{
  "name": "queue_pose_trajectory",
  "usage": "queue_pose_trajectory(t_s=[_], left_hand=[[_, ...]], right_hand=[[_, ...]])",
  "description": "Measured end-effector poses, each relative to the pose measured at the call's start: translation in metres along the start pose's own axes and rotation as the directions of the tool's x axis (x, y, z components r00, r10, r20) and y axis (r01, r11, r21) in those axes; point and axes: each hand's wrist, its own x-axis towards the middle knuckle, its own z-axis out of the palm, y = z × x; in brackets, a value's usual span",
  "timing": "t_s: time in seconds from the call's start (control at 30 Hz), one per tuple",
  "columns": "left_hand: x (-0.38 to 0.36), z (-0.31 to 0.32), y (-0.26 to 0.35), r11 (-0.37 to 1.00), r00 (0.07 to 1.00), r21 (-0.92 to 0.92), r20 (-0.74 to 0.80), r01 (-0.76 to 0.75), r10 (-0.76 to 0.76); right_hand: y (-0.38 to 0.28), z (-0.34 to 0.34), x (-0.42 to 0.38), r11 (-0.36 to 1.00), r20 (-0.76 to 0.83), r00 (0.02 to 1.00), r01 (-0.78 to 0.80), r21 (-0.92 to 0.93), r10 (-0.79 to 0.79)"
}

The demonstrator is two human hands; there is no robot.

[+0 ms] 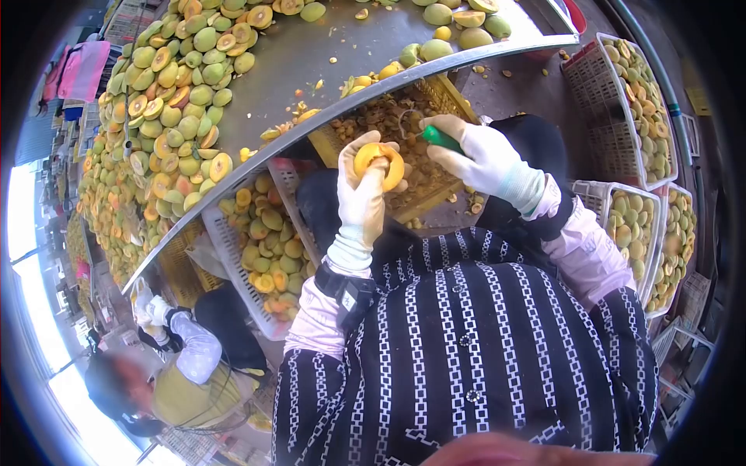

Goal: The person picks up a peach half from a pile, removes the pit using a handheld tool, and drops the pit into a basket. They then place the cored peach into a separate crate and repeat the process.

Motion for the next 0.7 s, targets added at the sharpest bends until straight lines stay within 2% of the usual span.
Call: queue_pose_trajectory(t_s=[0.07,0.1,0.27,0.33,0.37,0.43,0.47,0.5,0.53,0.57,0.67,0.7], left_hand=[[0.001,0.002,-0.002,0.998,1.0,0.063,-0.015,-0.006,0.007],[0.001,0.002,-0.002,0.992,0.999,0.126,-0.033,-0.013,0.017],[-0.004,-0.002,0.001,0.984,0.998,0.17,-0.032,-0.043,0.05],[-0.007,-0.006,0.002,0.993,0.999,0.108,-0.021,0.048,-0.046],[-0.014,-0.003,0.007,0.993,0.998,0.107,-0.023,0.057,-0.054],[-0.024,-0.008,0.02,0.996,0.999,0.088,0.041,-0.018,0.014],[-0.026,-0.014,0.025,0.995,1.0,0.095,-0.008,-0.019,0.02],[-0.028,-0.023,0.034,0.994,0.998,0.106,-0.054,-0.018,0.024],[-0.031,-0.037,0.038,0.986,0.992,0.148,-0.093,-0.077,0.091],[-0.034,-0.06,0.042,0.977,0.982,0.202,-0.16,-0.07,0.103],[-0.053,-0.156,0.046,0.934,0.928,0.351,-0.366,0.064,0.074],[-0.061,-0.194,0.037,0.762,0.897,0.647,-0.353,0.031,0.264]], right_hand=[[-0.004,0.006,-0.004,0.994,-0.038,0.994,0.099,-0.037,-0.101],[-0.005,0.009,-0.004,0.994,-0.035,0.994,0.101,-0.035,-0.102],[-0.001,0.018,0.002,0.987,-0.021,0.992,0.118,-0.108,-0.121],[0.016,0.029,0.006,0.977,-0.067,0.987,0.131,-0.171,-0.144],[0.028,0.031,0.012,0.943,-0.068,0.998,-0.015,-0.333,-0.008],[0.058,0.026,0.013,0.883,-0.052,0.989,-0.145,-0.446,0.136],[0.063,0.028,0.01,0.885,-0.033,0.992,-0.124,-0.449,0.122],[0.058,0.031,0.005,0.918,-0.028,0.993,-0.119,-0.378,0.117],[0.052,0.029,0.004,0.946,-0.042,0.994,-0.108,-0.307,0.1],[0.052,0.031,0.006,0.96,-0.038,0.993,-0.118,-0.255,0.112],[0.042,0.017,0.013,0.978,0.068,0.991,-0.1,-0.183,0.114],[0.04,0.007,0.017,0.977,0.177,0.971,-0.132,-0.167,0.161]])
